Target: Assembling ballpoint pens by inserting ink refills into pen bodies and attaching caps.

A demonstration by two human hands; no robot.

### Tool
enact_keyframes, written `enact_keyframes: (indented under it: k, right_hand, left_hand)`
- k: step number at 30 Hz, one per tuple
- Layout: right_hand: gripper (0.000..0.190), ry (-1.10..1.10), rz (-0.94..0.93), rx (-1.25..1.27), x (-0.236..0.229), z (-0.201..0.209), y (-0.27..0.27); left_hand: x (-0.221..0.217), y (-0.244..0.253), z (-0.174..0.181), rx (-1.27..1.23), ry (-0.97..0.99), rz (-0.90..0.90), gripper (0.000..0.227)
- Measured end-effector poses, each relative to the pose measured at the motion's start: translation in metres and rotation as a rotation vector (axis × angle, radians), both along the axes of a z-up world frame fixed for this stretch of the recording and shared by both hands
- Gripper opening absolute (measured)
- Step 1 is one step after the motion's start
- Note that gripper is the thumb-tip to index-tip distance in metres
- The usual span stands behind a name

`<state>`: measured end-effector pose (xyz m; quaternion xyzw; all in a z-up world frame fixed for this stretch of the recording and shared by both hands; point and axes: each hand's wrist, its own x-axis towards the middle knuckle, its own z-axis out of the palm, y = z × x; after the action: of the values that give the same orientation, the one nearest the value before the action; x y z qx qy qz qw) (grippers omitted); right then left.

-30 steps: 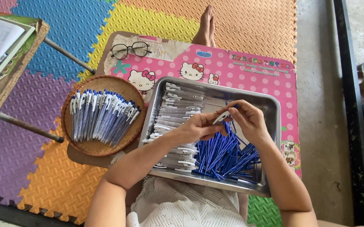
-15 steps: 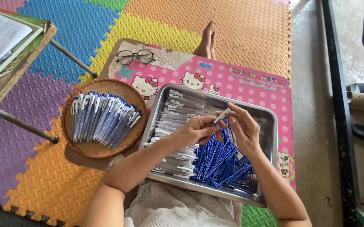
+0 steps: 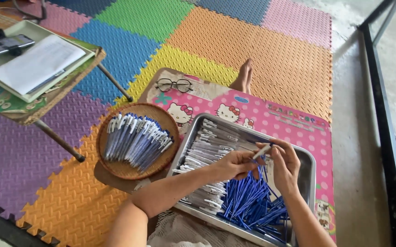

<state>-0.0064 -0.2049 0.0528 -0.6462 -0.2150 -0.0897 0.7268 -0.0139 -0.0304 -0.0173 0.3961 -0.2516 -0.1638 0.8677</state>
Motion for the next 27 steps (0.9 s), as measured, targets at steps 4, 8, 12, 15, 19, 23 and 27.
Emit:
enact_keyframes:
  k: [4,8,12,15,19,23,27]
  right_hand:
    - [0.027,0.05,0.054,0.123,0.003,-0.022,0.002]
    - [0.023,-0.02,-0.043,-0.056,0.003,0.001,-0.001]
    - [0.02,0.086,-0.083,-0.101,0.007,0.004,-0.019]
    - [0.017,0.163,0.075,0.129,0.026,-0.02,-0.033]
    - [0.012,0.197,0.108,0.151,0.029,-0.019,-0.032]
    - [0.009,0.026,-0.184,-0.277,0.012,-0.003,-0.015]
    - [0.008,-0.062,-0.176,-0.384,0.001,0.022,-0.017]
  left_hand:
    - [-0.004,0.003,0.006,-0.036,0.029,-0.031,0.019]
    - [0.001,0.0,-0.005,-0.048,0.005,-0.013,0.02]
    - [-0.006,0.012,0.019,0.209,-0.007,-0.091,0.025]
    - [-0.005,0.013,0.02,0.196,0.023,-0.11,0.025]
    - [0.0,0.012,0.016,0.175,0.033,-0.134,0.028]
    - [-0.005,0.001,-0.007,-0.034,0.039,-0.059,0.018]
    - [-0.007,-0.002,-0.006,-0.068,0.087,-0.101,0.02]
